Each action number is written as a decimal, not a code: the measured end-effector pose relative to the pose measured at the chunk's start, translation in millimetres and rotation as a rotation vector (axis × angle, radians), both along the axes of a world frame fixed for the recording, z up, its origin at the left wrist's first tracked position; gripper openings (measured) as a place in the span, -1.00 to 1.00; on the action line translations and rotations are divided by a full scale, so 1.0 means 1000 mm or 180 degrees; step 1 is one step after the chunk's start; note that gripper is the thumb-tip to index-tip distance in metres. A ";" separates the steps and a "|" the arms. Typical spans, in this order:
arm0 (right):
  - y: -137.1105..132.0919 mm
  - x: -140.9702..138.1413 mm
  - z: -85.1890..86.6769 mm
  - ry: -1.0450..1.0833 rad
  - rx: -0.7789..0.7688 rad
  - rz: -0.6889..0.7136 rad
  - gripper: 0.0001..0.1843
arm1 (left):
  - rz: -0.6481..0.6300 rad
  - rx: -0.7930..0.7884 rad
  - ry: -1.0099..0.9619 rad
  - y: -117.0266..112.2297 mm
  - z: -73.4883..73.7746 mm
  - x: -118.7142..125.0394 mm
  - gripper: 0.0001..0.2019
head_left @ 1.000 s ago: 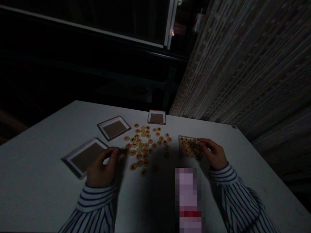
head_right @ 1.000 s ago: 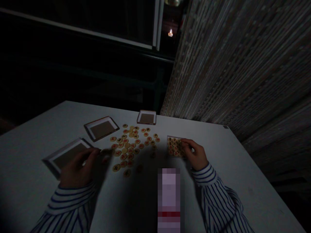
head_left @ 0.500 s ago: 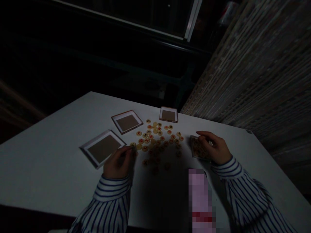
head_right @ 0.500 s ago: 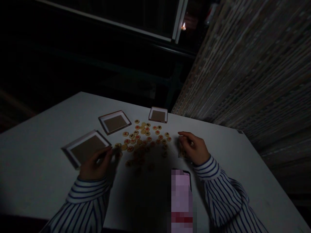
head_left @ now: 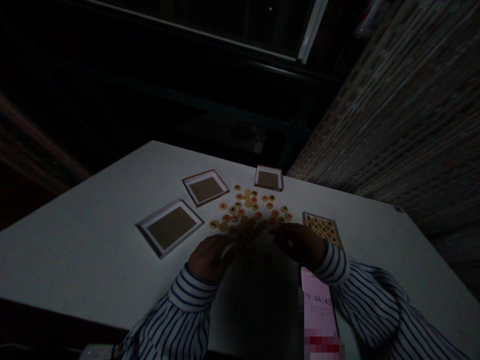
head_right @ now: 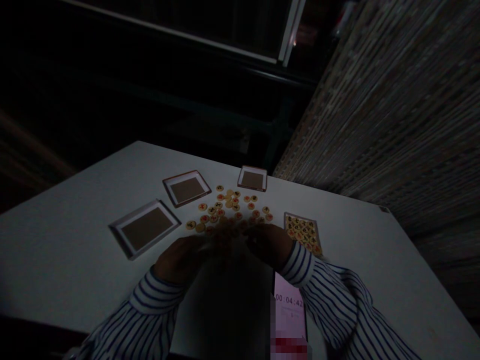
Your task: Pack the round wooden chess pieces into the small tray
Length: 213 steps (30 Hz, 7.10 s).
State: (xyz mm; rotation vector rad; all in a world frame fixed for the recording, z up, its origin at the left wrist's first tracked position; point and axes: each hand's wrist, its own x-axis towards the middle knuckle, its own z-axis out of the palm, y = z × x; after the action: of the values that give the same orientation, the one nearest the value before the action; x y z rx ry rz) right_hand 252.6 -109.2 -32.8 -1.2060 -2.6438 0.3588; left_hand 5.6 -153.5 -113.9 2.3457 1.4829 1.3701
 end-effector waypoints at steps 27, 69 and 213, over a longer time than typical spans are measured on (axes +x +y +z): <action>0.010 -0.072 -0.042 -0.1239 0.0295 0.0469 -0.65 | -0.0088 -0.1102 0.0902 0.002 -0.016 0.013 -0.69; -0.047 0.053 -0.006 0.1249 0.0998 -0.0452 -0.82 | -0.0754 -0.2902 -0.2398 0.008 0.061 0.138 -0.72; -0.005 0.097 0.015 -0.0519 0.0651 -0.0528 -0.73 | 0.1045 -0.1124 -0.0662 -0.003 0.069 0.020 -0.76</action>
State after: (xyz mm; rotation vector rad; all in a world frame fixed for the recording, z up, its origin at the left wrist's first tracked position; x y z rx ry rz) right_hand 349.9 -114.4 -17.3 -1.4255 -2.6084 -0.0390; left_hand 25.6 -156.7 -44.7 1.7541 1.9163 1.2348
